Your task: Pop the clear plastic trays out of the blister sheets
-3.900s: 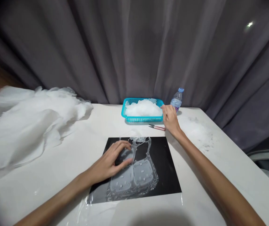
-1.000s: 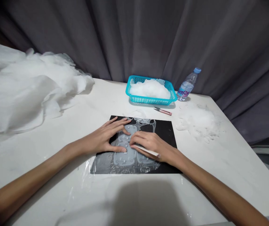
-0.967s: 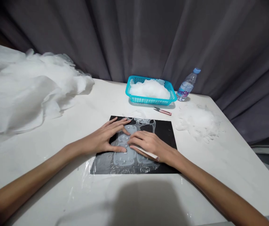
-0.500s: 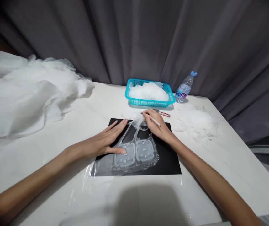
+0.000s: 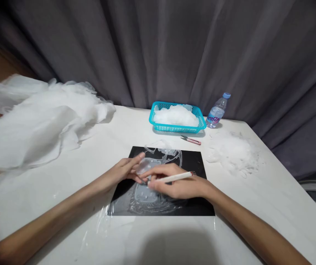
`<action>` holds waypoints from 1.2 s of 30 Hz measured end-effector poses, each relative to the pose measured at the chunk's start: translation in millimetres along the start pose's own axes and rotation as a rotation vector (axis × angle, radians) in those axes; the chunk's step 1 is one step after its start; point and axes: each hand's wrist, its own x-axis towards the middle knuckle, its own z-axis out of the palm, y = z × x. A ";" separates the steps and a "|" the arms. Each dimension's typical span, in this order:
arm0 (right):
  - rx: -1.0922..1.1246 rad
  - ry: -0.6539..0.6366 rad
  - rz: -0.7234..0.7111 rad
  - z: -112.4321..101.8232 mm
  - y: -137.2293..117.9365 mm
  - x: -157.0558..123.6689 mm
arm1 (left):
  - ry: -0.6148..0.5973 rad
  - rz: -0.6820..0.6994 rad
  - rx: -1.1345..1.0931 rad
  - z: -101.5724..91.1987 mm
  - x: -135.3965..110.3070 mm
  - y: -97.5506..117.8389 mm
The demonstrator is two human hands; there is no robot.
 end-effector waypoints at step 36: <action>-0.510 0.254 0.357 -6.3 38.3 82.3 | 0.197 0.486 1.037 39.0 -31.0 -5.1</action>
